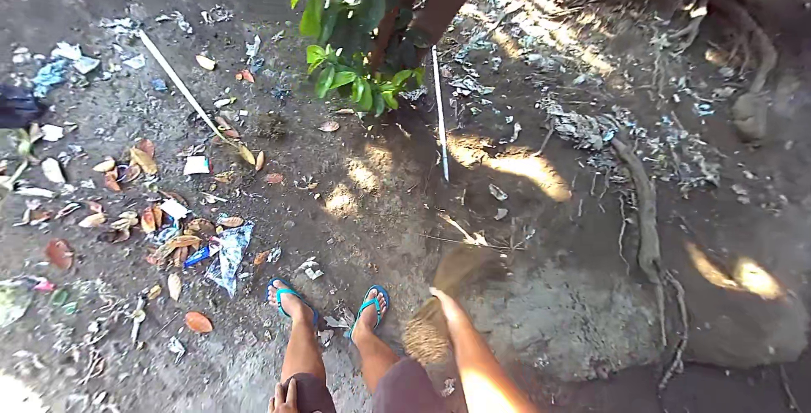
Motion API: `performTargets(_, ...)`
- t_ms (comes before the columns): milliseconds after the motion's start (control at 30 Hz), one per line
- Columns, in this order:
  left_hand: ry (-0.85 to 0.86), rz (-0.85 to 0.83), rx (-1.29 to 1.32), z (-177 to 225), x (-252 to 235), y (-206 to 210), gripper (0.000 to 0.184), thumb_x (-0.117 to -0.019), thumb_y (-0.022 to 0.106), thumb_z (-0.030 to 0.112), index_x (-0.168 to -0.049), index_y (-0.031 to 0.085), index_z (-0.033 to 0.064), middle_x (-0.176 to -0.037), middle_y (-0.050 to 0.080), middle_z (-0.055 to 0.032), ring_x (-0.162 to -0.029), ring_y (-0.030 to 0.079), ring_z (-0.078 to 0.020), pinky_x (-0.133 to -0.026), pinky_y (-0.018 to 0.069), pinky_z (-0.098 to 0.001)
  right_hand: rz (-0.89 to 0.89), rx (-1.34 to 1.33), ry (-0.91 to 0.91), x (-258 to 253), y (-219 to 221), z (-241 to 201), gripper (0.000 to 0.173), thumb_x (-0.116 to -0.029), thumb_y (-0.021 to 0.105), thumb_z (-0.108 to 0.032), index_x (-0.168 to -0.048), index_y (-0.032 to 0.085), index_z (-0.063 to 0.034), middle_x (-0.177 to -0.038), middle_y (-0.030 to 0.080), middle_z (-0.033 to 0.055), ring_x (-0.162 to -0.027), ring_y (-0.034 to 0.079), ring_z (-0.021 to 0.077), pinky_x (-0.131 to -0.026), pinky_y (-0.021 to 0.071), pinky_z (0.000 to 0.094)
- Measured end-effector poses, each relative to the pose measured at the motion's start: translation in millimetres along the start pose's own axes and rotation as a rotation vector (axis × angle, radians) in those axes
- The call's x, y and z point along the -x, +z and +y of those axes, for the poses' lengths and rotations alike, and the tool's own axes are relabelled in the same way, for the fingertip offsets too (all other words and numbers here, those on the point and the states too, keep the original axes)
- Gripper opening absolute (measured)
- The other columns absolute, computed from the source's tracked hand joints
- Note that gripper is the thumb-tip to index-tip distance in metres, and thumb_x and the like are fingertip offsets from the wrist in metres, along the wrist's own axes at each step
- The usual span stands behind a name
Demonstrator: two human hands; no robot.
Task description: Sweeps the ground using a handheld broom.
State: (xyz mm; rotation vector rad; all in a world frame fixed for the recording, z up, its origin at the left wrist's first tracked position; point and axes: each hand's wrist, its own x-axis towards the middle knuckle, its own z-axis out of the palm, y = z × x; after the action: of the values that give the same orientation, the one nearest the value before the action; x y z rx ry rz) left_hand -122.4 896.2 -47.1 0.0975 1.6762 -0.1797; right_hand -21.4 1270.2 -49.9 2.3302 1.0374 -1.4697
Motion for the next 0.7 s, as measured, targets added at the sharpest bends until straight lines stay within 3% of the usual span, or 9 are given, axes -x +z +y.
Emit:
performTargets(67,0.004,0.001,0.014,-16,-3,-9,0.104,-0.0849,0.07,0.067,-0.165,0.027,0.0165,-0.171,0.019,-0.0193,-0.154,0.027,-0.0415,-0.115,0.029,-0.071,-0.272,0.358,-0.071,25,91,6,0.062,-0.0966,0.069,-0.026,-0.147,0.046,0.0003,-0.137,0.058,0.0257,-0.126,0.058,0.0358,-0.106,0.0469,0.0545)
performTargets(167,0.013,-0.001,0.044,-32,-7,-20,0.106,-0.0835,0.071,0.068,-0.165,0.027,0.017,-0.171,0.02,-0.0184,-0.155,0.027,-0.0407,-0.117,0.0283,-0.07,-0.694,0.815,-0.255,69,208,-7,0.099,-0.0884,0.079,-0.028,-0.163,0.016,-0.0137,-0.147,0.051,0.0253,-0.132,0.055,0.0375,-0.11,0.0453,0.0572)
performTargets(233,0.017,-0.007,0.068,-41,-9,-27,0.107,-0.083,0.072,0.068,-0.165,0.026,0.0175,-0.171,0.019,-0.0181,-0.155,0.026,-0.0405,-0.117,0.0273,-0.0697,-0.804,0.907,-0.381,91,249,-29,0.11,-0.0851,0.081,-0.028,-0.166,0.007,-0.0204,-0.146,0.053,0.0236,-0.131,0.057,0.0362,-0.108,0.0462,0.0578)
performTargets(300,0.023,-0.012,0.089,-50,-10,-36,0.107,-0.0832,0.072,0.068,-0.165,0.026,0.0175,-0.171,0.018,-0.0176,-0.155,0.026,-0.0394,-0.117,0.0274,-0.0692,-0.829,0.865,-0.448,111,245,-44,0.111,-0.0848,0.082,-0.025,-0.166,0.007,-0.021,-0.15,0.05,0.0235,-0.133,0.055,0.035,-0.11,0.0456,0.0561)
performTargets(400,0.044,-0.023,0.155,-62,-12,-46,0.106,-0.0845,0.072,0.066,-0.165,0.026,0.0155,-0.171,0.017,-0.0187,-0.155,0.025,-0.0397,-0.117,0.0274,-0.0701,-0.749,0.661,-0.367,159,177,-37,0.108,-0.0853,0.08,-0.016,-0.165,0.007,-0.0164,-0.153,0.045,0.0233,-0.133,0.056,0.0315,-0.11,0.0479,0.0507)
performTargets(467,0.061,-0.034,0.206,-68,-13,-55,0.104,-0.0857,0.073,0.063,-0.165,0.026,0.0146,-0.171,0.017,-0.0194,-0.155,0.025,-0.0413,-0.117,0.0267,-0.0707,-0.592,0.411,-0.249,182,130,-17,0.105,-0.0851,0.075,-0.006,-0.164,0.007,-0.0158,-0.137,0.056,0.0217,-0.109,0.067,0.0288,-0.093,0.0579,0.0467)
performTargets(533,0.081,-0.039,0.231,-73,-14,-61,0.103,-0.0858,0.073,0.062,-0.165,0.026,0.0147,-0.171,0.018,-0.0198,-0.154,0.026,-0.0424,-0.117,0.0264,-0.0709,-0.373,0.177,-0.117,186,105,-6,0.09,-0.0931,0.066,-0.001,-0.162,0.01,-0.0167,-0.113,0.064,0.0218,-0.084,0.07,0.0301,-0.074,0.0607,0.0463)
performTargets(600,0.086,-0.037,0.242,-80,-17,-64,0.103,-0.0852,0.073,0.063,-0.165,0.027,0.0156,-0.171,0.02,-0.0195,-0.154,0.028,-0.042,-0.117,0.0272,-0.0704,-0.185,0.045,-0.025,164,106,-10,0.068,-0.1016,0.06,-0.011,-0.158,0.022,-0.0139,-0.105,0.062,0.02,-0.078,0.067,0.0281,-0.069,0.0596,0.0444)
performTargets(700,0.077,-0.048,0.268,-91,-20,-69,0.103,-0.0861,0.071,0.064,-0.165,0.026,0.0151,-0.171,0.019,-0.0186,-0.155,0.027,-0.0403,-0.118,0.0269,-0.0685,-0.089,0.028,-0.01,133,165,-36,0.042,-0.102,0.059,-0.028,-0.133,0.053,-0.0009,-0.104,0.065,0.0179,-0.084,0.065,0.0251,-0.074,0.0563,0.0447)
